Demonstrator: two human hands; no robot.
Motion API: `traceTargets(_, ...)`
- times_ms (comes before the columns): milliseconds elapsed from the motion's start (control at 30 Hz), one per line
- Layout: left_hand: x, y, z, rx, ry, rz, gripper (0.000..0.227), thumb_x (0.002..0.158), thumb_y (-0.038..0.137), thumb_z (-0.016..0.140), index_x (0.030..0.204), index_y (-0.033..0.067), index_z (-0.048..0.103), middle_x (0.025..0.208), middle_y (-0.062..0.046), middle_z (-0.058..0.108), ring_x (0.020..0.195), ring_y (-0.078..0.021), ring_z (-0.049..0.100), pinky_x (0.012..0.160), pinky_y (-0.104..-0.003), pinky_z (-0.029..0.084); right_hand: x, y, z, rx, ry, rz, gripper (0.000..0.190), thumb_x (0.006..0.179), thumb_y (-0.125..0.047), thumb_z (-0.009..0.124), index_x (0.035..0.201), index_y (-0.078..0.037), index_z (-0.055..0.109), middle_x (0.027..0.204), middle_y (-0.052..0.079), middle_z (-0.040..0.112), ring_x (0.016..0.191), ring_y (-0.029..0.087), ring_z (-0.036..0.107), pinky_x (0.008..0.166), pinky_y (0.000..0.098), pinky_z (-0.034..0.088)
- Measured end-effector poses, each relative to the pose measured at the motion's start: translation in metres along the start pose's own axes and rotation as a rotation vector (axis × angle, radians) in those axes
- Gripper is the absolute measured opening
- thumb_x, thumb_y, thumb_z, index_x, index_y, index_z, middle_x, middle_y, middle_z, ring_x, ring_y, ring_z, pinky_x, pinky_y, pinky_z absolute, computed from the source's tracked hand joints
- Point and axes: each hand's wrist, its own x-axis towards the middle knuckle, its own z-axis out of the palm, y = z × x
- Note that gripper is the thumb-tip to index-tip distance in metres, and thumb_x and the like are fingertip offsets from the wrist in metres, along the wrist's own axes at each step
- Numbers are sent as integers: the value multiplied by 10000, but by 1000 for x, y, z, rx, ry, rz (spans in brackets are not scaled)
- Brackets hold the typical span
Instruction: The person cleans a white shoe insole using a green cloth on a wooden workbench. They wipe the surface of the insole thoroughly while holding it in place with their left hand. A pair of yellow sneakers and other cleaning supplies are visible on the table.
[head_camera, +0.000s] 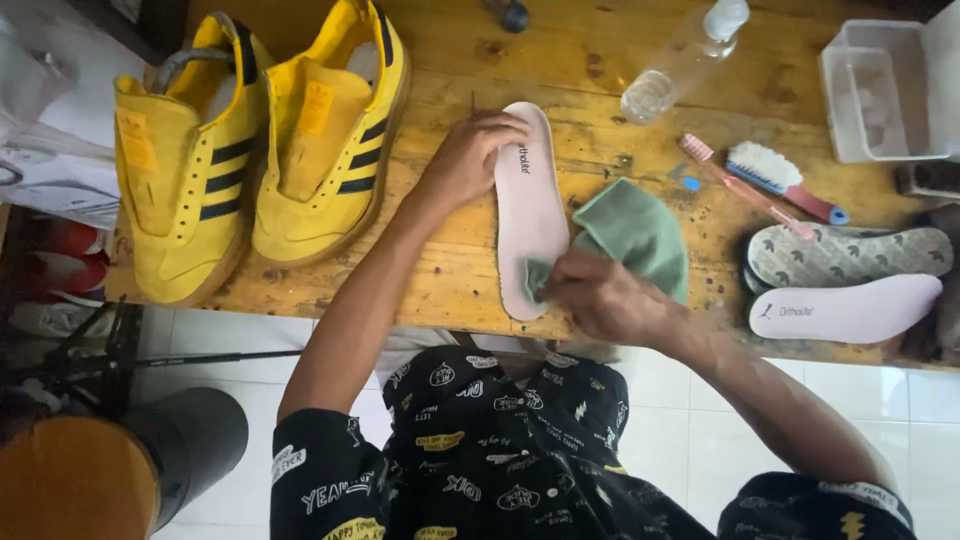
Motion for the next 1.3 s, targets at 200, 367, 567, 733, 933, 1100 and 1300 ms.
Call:
traceTargets(200, -1, 8, 3, -49, 40, -108, 513, 826, -265, 419, 1091, 29, 746, 1186, -147, 738, 1193, -379, 645, 1074, -492, 470, 11, -7, -24, 126, 123, 138, 99, 857, -9, 673, 905, -16, 760, 930, 166, 698, 804, 407, 713, 685, 473, 561)
traceTargets(367, -2, 16, 2, -35, 32, -103, 503, 812, -248, 434, 1117, 13, 736, 1202, -163, 728, 1200, -397, 638, 1060, -503, 483, 27, 56, -38, -175, 391, 291, 62, 888, -38, 732, 924, -60, 778, 987, 154, 717, 860, 390, 711, 725, 469, 553)
traceTargets(567, 1, 23, -6, 10, 22, -95, 464, 815, -258, 460, 1108, -20, 731, 1182, -198, 727, 1188, -424, 638, 1052, -517, 491, 39, 100, -22, -340, 360, 156, 150, 889, -52, 699, 1001, -72, 797, 983, 121, 704, 851, 371, 717, 719, 440, 579)
traceTargets(733, 2, 9, 1, 152, 40, -91, 489, 767, -287, 540, 1119, -21, 750, 1241, -184, 718, 1195, -328, 653, 1093, -445, 484, 31, 54, -29, -412, 136, 35, 269, 791, 175, 673, 1006, 41, 761, 991, 195, 672, 832, 310, 636, 701, 395, 577)
traceTargets(933, -1, 15, -6, 26, -7, -27, 473, 796, -265, 434, 1084, -31, 728, 1152, -201, 728, 1149, -428, 653, 1019, -523, 510, -4, 9, -20, -192, -35, 148, 152, 883, -8, 625, 991, 64, 704, 891, 245, 645, 803, 422, 629, 698, 521, 539)
traceTargets(1100, -1, 25, -8, 7, 11, -77, 513, 799, -271, 416, 1091, -1, 739, 1179, -156, 734, 1169, -391, 651, 1057, -503, 476, 1, -33, -30, -219, -190, 40, 193, 810, -56, 686, 979, 18, 739, 932, 138, 650, 808, 346, 640, 684, 442, 543)
traceTargets(1300, -3, 4, 3, 42, -4, -67, 508, 821, -254, 445, 1123, 29, 740, 1201, -122, 731, 1187, -353, 651, 1060, -478, 485, -10, 51, -36, -255, 251, 185, 136, 915, -148, 692, 796, -134, 756, 1053, 24, 716, 877, 242, 701, 740, 377, 530)
